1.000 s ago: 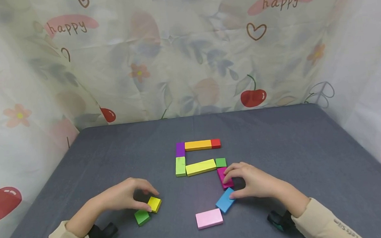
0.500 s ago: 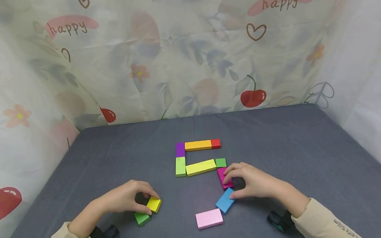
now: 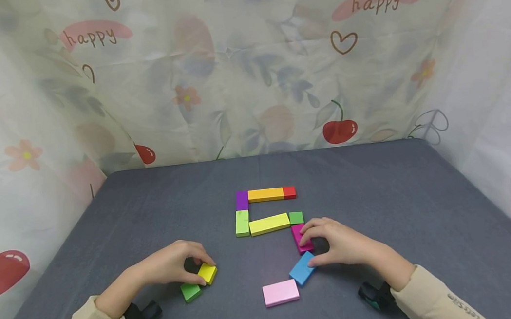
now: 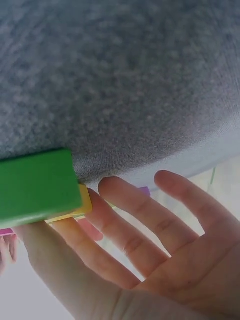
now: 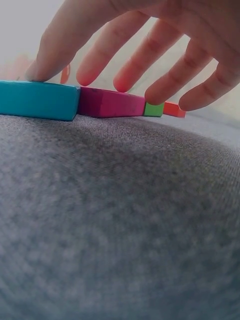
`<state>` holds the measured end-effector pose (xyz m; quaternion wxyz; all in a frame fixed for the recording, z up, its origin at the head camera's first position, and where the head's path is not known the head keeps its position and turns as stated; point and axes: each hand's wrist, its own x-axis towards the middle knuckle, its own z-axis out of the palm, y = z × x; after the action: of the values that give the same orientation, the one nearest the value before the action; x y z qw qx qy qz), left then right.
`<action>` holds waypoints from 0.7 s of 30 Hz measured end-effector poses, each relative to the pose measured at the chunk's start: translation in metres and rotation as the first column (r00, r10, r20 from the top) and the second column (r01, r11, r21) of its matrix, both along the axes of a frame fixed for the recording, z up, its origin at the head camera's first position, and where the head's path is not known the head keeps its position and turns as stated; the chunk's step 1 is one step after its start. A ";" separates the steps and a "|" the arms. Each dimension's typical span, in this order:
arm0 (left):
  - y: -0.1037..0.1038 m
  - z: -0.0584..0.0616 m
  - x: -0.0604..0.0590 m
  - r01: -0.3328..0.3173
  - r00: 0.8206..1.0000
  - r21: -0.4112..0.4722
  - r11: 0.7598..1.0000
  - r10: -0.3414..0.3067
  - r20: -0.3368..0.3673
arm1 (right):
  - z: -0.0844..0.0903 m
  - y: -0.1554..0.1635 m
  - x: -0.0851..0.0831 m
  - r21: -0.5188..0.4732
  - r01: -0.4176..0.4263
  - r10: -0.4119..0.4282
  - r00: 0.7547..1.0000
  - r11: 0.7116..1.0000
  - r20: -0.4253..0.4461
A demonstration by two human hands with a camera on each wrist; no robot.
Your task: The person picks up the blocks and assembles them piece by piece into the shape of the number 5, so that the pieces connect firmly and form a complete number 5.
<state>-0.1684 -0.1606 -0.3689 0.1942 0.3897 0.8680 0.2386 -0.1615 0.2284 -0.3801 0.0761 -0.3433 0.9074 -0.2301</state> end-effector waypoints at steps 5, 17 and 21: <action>0.002 -0.001 0.000 0.016 0.999 0.010 1.000 -0.015 -0.028 | 0.001 0.000 0.000 0.000 0.003 -0.003 1.000 1.000 0.009; 0.014 -0.003 0.005 0.000 0.996 0.004 1.000 0.000 -0.088 | 0.002 -0.001 0.001 -0.005 0.010 -0.010 1.000 1.000 0.023; 0.018 -0.002 0.009 0.001 0.994 -0.001 1.000 -0.001 -0.113 | 0.002 -0.001 0.001 -0.002 0.010 -0.010 1.000 1.000 0.022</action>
<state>-0.1596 -0.1423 -0.3710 0.1453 0.4031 0.8774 0.2158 -0.1606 0.2275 -0.3778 0.0847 -0.3364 0.9079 -0.2354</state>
